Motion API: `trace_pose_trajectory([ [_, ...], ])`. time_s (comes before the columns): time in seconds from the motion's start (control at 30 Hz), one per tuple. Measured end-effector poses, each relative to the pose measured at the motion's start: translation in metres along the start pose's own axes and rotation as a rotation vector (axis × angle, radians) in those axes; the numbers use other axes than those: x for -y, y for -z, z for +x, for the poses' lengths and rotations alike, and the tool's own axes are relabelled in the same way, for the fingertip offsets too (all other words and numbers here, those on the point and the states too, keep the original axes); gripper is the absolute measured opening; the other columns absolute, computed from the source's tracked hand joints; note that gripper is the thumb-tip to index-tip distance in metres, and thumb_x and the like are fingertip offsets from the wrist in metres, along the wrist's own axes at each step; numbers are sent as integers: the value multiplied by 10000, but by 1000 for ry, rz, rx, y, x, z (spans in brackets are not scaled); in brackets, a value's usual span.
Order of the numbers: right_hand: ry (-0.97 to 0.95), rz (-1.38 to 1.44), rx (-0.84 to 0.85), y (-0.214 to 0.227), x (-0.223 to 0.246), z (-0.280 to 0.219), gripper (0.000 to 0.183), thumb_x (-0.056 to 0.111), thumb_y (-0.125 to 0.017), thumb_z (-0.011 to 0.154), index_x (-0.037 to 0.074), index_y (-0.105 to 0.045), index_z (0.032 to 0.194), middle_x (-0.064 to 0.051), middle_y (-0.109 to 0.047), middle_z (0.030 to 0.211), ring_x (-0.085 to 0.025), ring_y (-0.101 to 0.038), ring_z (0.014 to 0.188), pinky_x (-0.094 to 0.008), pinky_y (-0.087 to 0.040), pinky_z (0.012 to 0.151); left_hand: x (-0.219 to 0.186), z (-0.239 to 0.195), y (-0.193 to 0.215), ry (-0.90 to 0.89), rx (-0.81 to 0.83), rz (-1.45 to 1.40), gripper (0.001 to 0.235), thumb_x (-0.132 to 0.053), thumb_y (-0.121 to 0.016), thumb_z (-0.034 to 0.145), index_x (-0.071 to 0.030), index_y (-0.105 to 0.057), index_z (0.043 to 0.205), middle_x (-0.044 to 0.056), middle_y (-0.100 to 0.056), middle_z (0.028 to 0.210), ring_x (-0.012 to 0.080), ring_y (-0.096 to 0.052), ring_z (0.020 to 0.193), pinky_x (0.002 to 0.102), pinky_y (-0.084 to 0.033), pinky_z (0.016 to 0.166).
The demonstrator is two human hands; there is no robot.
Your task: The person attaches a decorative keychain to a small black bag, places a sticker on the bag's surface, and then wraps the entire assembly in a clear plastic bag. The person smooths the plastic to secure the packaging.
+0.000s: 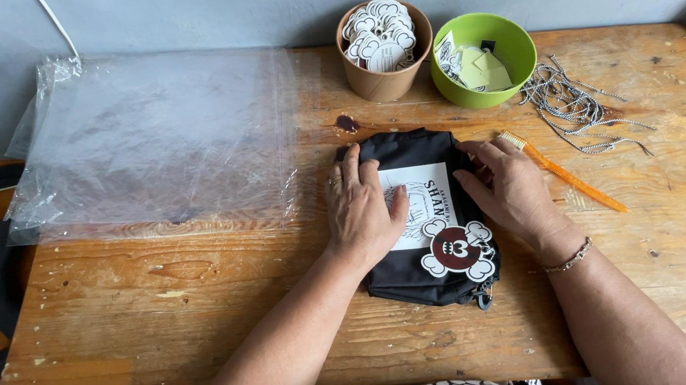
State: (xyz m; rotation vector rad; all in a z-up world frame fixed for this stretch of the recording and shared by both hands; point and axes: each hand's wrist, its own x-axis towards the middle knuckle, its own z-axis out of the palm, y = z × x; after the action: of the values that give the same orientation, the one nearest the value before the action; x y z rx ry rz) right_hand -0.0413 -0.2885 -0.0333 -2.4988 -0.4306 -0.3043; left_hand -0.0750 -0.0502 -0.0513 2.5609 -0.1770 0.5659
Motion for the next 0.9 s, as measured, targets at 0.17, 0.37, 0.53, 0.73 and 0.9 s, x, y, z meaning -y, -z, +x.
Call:
trace_pose_trajectory([
  [0.17,15,-3,-5,3,1,-1,425,299,-772,887,177,-699,1287,-97,-630,955,-335,-709,838,-465,-591,724,-3,-2,0,2,29,26,552,-389,-614,824,7,-583,1207,297,-468,1420,501,-519,1219,574,-439,947],
  [0.37,20,-2,3,-1,-5,-1,429,314,-764,892,198,-691,1298,-90,-633,968,-337,-707,856,-472,-589,743,-3,-3,-5,-54,-34,115,556,-388,-607,829,12,-573,1213,299,-472,1395,492,-518,1216,545,-436,939],
  [0.53,18,-17,18,3,1,0,445,315,-754,895,185,-673,1313,-116,-630,987,-398,-695,901,-514,-584,766,-3,-1,-4,-69,-24,112,545,-384,-591,843,13,-576,1216,302,-472,1393,480,-521,1213,539,-431,942],
  [0.73,8,-23,43,4,2,1,442,334,-739,907,193,-672,1321,-97,-621,981,-388,-692,931,-504,-584,779,-2,0,-7,-64,9,140,557,-386,-575,857,22,-563,1235,315,-453,1401,483,-504,1232,539,-411,967],
  [0.9,2,-42,47,5,4,0,441,334,-723,924,180,-660,1332,-108,-625,985,-401,-686,947,-520,-579,794,-5,-2,-9,-45,50,134,553,-376,-555,878,27,-559,1256,331,-444,1418,490,-494,1259,554,-398,990],
])
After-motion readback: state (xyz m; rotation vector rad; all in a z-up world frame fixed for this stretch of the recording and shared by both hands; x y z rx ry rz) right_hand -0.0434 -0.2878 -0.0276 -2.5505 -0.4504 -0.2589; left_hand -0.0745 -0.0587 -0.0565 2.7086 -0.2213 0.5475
